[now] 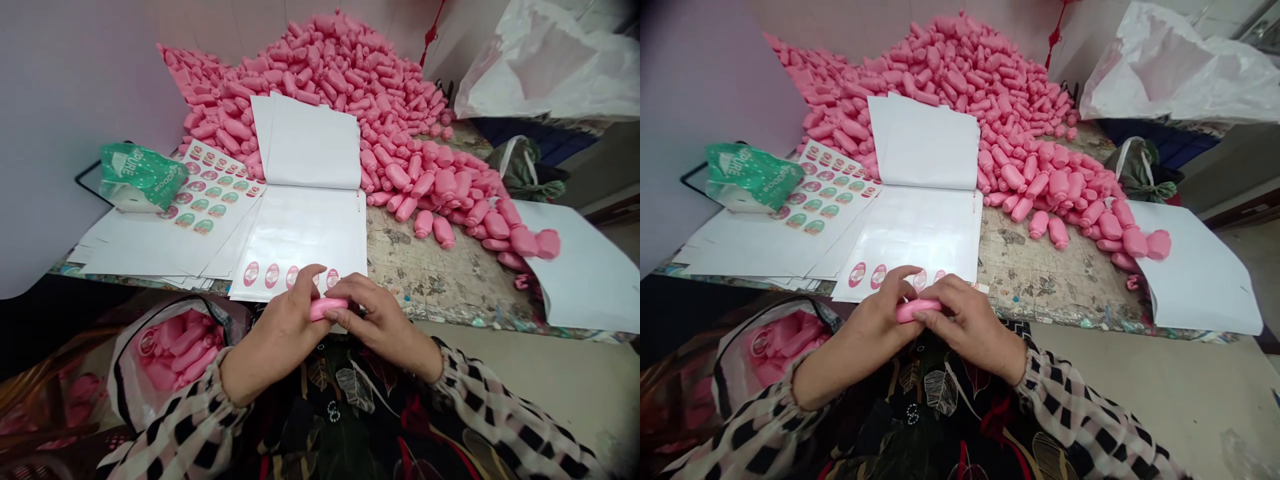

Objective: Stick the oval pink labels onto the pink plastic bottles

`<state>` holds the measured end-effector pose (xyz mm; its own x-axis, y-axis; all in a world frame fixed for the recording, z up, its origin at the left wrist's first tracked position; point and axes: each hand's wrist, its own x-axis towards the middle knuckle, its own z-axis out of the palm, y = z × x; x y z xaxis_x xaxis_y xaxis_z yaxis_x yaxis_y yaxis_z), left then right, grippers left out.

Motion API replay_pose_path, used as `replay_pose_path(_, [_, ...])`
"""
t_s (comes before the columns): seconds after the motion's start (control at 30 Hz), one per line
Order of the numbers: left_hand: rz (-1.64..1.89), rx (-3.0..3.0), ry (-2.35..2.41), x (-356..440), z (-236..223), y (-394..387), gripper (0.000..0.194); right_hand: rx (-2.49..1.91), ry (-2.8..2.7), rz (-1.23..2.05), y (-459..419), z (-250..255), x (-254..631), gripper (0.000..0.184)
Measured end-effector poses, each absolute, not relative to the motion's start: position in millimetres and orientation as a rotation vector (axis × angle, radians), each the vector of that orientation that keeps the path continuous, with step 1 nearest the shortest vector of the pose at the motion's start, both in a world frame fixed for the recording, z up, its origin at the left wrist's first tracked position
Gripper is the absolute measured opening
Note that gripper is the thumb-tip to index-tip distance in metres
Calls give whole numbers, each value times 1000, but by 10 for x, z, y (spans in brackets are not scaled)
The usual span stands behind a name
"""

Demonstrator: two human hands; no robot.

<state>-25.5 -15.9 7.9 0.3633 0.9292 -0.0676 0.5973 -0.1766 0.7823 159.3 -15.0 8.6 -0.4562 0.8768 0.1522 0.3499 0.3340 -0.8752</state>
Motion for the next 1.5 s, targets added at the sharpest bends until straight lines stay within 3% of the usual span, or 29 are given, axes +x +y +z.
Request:
replay_pose_path(0.17, [947, 1153, 1181, -297, 69, -115, 43, -1171, -1228, 1652, -218, -61, 1491, 24])
replay_pose_path(0.3, [1038, 854, 998, -194, -31, -133, 29, -1058, -1296, 1773, -285, -37, 1402, 22])
replay_pose_path(0.37, [1023, 793, 926, -151, -52, -150, 22, -1132, -1542, 1549, -262, -19, 1444, 23])
replay_pose_path(0.5, [1034, 797, 958, -173, -56, -143, 16, -1515, -1934, 617, -88, -123, 1675, 24])
replay_pose_path(0.6, [950, 1046, 1199, -224, -74, -121, 19, -1703, -2162, 279, 46, -273, 1797, 24])
replay_pose_path(0.73, [636, 1749, 1478, -236, -117, -125, 15, -1747, -2309, 229, 130, -383, 1787, 21])
replay_pose_path(0.87, [355, 2194, 1383, -194, -180, -169, 36, -1750, -2348, 290, 139, -373, 1732, 19])
replay_pose_path(1.03, [86, 2364, 1394, -136, -242, -237, 47, -1858, -2334, 199, 59, -328, 1656, 21])
replay_pose_path(1.27, [-2, 2417, 1429, -112, -245, -272, 53, -1880, -2460, -58, 18, -259, 1566, 17])
replay_pose_path(1.5, [25, 2372, 1454, -95, -269, -267, 59, -1852, -2354, 242, 136, -266, 1587, 18])
